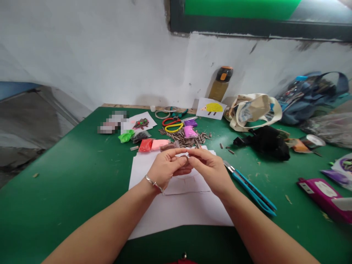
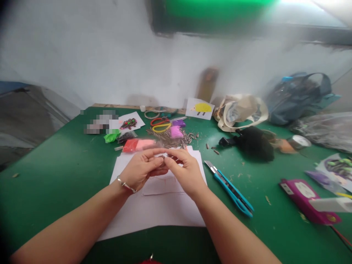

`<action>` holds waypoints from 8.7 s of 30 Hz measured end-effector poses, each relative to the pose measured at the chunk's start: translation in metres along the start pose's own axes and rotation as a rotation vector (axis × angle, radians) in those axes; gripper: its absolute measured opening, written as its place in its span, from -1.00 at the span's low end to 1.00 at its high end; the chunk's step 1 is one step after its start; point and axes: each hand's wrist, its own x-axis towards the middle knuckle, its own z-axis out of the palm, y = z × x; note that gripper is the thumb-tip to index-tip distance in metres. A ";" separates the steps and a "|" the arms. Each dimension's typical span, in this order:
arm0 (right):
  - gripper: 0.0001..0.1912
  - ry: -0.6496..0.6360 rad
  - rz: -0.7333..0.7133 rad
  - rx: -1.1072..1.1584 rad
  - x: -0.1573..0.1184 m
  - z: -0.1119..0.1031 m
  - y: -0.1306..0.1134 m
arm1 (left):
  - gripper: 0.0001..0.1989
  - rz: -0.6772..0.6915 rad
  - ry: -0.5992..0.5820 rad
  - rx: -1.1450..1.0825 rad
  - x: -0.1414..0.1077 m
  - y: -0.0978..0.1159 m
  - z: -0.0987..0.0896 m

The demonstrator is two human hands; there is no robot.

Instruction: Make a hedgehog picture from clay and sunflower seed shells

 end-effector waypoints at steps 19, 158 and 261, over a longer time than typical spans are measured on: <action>-0.85 0.030 0.117 0.175 0.001 0.002 0.000 | -0.70 -0.054 -0.053 0.080 0.003 0.001 -0.008; -0.68 -0.079 0.241 0.139 0.006 -0.003 0.007 | -0.83 0.086 -0.073 0.531 0.006 0.005 -0.014; -0.59 -0.112 0.228 0.208 0.003 -0.003 -0.001 | -0.76 0.159 -0.081 0.559 0.007 0.005 -0.017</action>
